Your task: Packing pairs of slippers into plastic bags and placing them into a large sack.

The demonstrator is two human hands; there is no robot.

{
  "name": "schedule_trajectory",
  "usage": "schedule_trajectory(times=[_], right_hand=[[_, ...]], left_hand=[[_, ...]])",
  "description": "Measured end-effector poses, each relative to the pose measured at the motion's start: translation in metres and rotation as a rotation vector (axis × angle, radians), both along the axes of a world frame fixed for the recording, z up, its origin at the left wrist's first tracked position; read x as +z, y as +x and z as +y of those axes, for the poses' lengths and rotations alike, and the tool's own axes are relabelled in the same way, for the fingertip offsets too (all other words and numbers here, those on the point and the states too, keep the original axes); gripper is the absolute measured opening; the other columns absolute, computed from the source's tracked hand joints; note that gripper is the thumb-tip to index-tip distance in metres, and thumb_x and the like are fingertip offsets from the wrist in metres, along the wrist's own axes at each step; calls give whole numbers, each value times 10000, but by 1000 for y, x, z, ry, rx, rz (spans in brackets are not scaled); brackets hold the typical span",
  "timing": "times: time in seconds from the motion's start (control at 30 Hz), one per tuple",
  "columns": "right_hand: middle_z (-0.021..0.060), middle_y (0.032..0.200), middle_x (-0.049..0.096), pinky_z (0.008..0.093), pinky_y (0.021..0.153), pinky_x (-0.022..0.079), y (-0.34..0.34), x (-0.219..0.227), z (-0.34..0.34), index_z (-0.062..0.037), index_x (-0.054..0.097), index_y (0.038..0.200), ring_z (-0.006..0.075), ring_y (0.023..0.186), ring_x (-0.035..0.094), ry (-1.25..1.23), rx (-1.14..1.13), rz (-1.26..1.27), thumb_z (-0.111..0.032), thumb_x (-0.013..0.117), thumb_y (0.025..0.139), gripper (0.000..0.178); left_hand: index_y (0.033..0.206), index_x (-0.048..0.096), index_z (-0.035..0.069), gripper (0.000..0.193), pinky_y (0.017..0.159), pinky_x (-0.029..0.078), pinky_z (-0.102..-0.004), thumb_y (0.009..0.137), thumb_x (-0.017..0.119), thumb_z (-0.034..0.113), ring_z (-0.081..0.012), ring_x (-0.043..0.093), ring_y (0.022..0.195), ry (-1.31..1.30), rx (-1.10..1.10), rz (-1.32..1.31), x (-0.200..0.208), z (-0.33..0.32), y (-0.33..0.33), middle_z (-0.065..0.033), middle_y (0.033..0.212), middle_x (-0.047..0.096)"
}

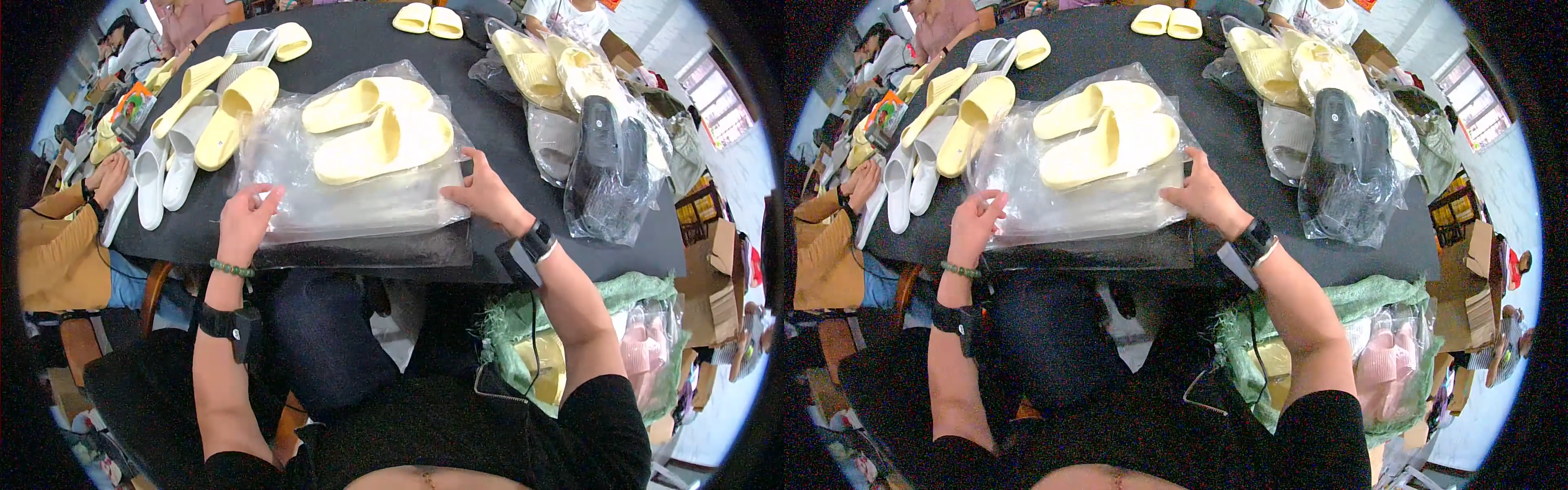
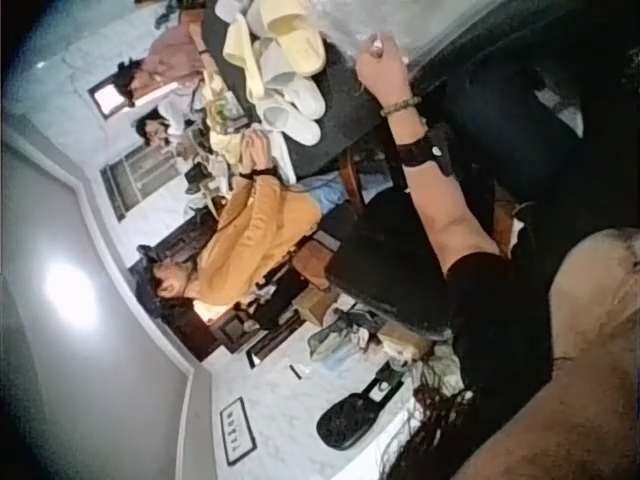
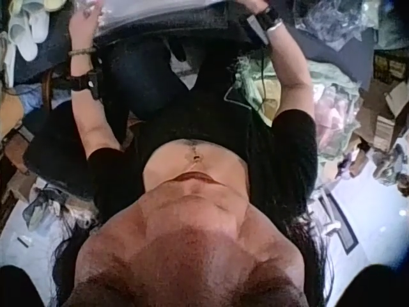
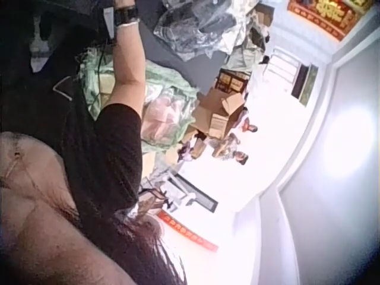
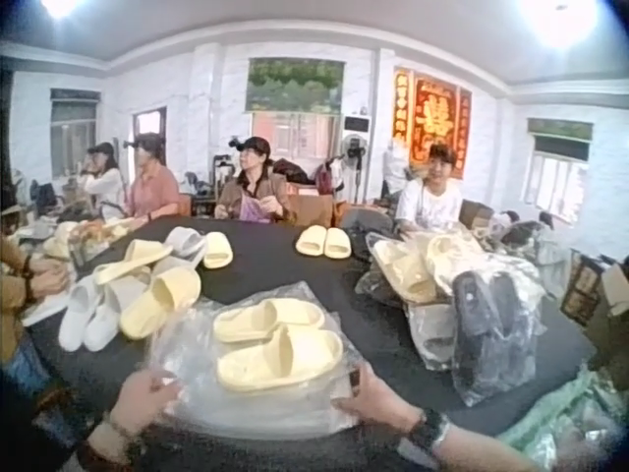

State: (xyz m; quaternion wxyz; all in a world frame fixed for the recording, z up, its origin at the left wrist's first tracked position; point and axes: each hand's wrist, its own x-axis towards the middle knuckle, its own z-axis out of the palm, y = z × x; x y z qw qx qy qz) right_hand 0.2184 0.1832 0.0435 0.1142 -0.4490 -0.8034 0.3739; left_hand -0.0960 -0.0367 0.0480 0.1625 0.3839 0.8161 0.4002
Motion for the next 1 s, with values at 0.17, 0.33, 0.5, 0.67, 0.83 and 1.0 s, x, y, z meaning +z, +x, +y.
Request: schedule_trajectory(times=[0.17,0.33,0.5,0.67,0.83,1.0], right_hand=[[108,732,600,357,654,514,-4,34,-50,25,157,1420,261,651,614,-111,38,181,-179,755,741,928],[156,767,599,391,678,504,19,13,-52,19,183,1401,322,727,630,-6,103,15,-193,758,742,900],[182,860,593,395,715,507,19,11,-57,-37,238,1389,325,786,628,302,51,-32,-246,757,764,839],[267,968,616,432,775,505,4,9,-56,-39,238,1384,421,937,629,467,24,-53,-267,755,767,837],[317,1050,605,459,855,509,-7,19,-51,18,158,1389,467,977,611,144,34,22,-169,758,746,899],[312,1067,613,432,874,505,-11,16,-45,-29,116,1414,425,1006,629,-17,-5,105,-125,768,738,944]], left_hand=[[898,666,-16,230,528,433,-224,868,653,212,-85,548,551,82,3,-98,4,-10,-5,-42,661,635],[790,643,-8,224,530,423,-245,866,645,203,-67,542,546,23,-66,-85,-11,-27,-6,-18,622,626],[971,677,29,289,856,461,-386,816,708,272,-310,614,926,-17,-87,272,-7,-42,-4,-198,988,657],[1278,521,52,580,1033,346,-432,822,714,354,-385,444,1209,69,187,689,-31,-48,-21,-252,1276,500],[1242,541,11,576,1004,368,-425,830,712,375,-358,488,1156,76,176,287,-41,-57,-36,-228,1212,544],[1234,561,41,561,978,383,-401,824,720,389,-310,522,1107,61,174,105,-27,-53,-32,-200,1185,565]])
